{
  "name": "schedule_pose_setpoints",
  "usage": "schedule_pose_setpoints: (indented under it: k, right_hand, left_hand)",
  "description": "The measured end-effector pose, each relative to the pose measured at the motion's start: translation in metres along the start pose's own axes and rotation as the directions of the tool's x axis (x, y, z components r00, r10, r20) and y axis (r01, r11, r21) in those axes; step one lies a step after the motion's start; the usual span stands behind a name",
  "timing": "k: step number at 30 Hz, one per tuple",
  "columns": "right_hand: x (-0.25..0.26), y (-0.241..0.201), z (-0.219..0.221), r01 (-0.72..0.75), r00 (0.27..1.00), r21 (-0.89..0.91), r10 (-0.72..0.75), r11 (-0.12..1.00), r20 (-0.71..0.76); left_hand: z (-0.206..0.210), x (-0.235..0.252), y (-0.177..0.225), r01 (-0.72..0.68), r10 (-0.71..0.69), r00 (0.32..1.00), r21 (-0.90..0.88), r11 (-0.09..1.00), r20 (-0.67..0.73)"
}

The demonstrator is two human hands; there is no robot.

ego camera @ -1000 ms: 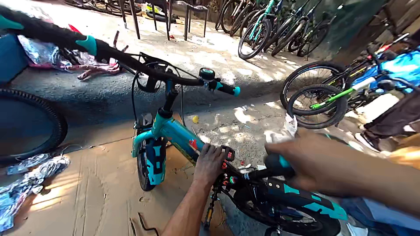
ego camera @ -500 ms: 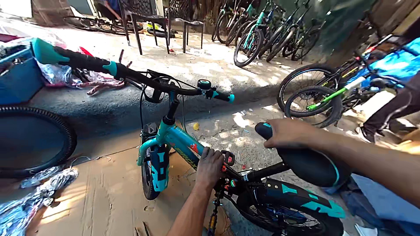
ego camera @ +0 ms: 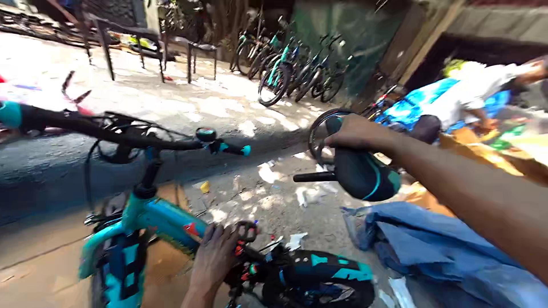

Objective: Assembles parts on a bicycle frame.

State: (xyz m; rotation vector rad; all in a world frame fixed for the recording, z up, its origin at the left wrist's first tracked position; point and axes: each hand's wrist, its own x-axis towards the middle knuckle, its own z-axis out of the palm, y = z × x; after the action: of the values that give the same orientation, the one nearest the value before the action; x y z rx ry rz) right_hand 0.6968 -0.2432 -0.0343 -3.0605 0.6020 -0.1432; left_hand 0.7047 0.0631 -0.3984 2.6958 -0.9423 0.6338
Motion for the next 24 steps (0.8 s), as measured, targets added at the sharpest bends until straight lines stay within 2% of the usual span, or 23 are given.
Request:
schedule_pose_setpoints:
  k: [3,5,7,9,10,12,14,17,19,21,22,23,24]
  right_hand:
    - [-0.053,-0.003,-0.042,0.063,0.983,-0.249,-0.103,0.967,-0.154]
    - [-0.090,-0.004,-0.034,0.176,0.954,-0.327,-0.243,0.929,-0.177]
    - [-0.128,-0.003,-0.006,0.360,0.901,-0.244,-0.404,0.900,-0.160]
    - [-0.167,-0.006,0.029,0.560,0.825,-0.061,-0.563,0.827,-0.055]
    - [-0.185,-0.012,0.048,0.652,0.756,0.054,-0.654,0.756,0.021]
    - [-0.211,-0.033,0.097,0.818,0.533,0.197,-0.841,0.541,0.095]
    - [-0.225,-0.065,0.151,0.923,0.308,0.222,-0.949,0.315,0.068]
    - [-0.235,-0.119,0.209,0.962,0.101,0.257,-0.995,0.094,-0.012]
    - [-0.239,-0.152,0.229,0.970,-0.003,0.243,-0.996,-0.025,-0.092]
    - [-0.243,-0.178,0.235,0.974,-0.066,0.206,-0.987,-0.095,-0.144]
    - [-0.247,-0.188,0.235,0.974,-0.067,0.202,-0.984,-0.100,-0.166]
    - [-0.251,-0.195,0.234,0.977,-0.038,0.201,-0.981,-0.077,-0.190]
    - [-0.253,-0.201,0.231,0.977,0.025,0.214,-0.979,-0.020,-0.203]
  left_hand:
    - [-0.002,0.012,-0.007,-0.062,0.061,0.998,-0.023,0.998,-0.026]
    - [-0.006,0.009,-0.018,-0.099,0.103,0.993,-0.073,0.992,0.054]
    - [-0.011,0.002,-0.030,-0.130,0.141,0.989,-0.181,0.975,0.051]
    - [-0.031,-0.005,-0.031,-0.070,0.096,0.995,-0.425,0.902,0.040]
    - [-0.050,-0.014,-0.027,0.015,0.039,0.996,-0.568,0.823,0.082]
    - [-0.094,-0.049,-0.023,0.236,-0.027,0.958,-0.737,0.633,0.284]
    - [-0.123,-0.086,-0.026,0.395,0.048,0.875,-0.767,0.505,0.482]
    - [-0.133,-0.137,-0.031,0.596,0.154,0.745,-0.752,0.282,0.649]
    - [-0.129,-0.169,-0.040,0.646,0.107,0.745,-0.753,0.126,0.658]
    - [-0.122,-0.197,-0.053,0.611,-0.026,0.791,-0.787,0.083,0.611]
    - [-0.122,-0.210,-0.060,0.579,-0.095,0.815,-0.810,0.093,0.572]
    - [-0.123,-0.221,-0.066,0.542,-0.161,0.836,-0.833,0.107,0.524]
    - [-0.124,-0.231,-0.070,0.514,-0.232,0.846,-0.850,0.113,0.480]
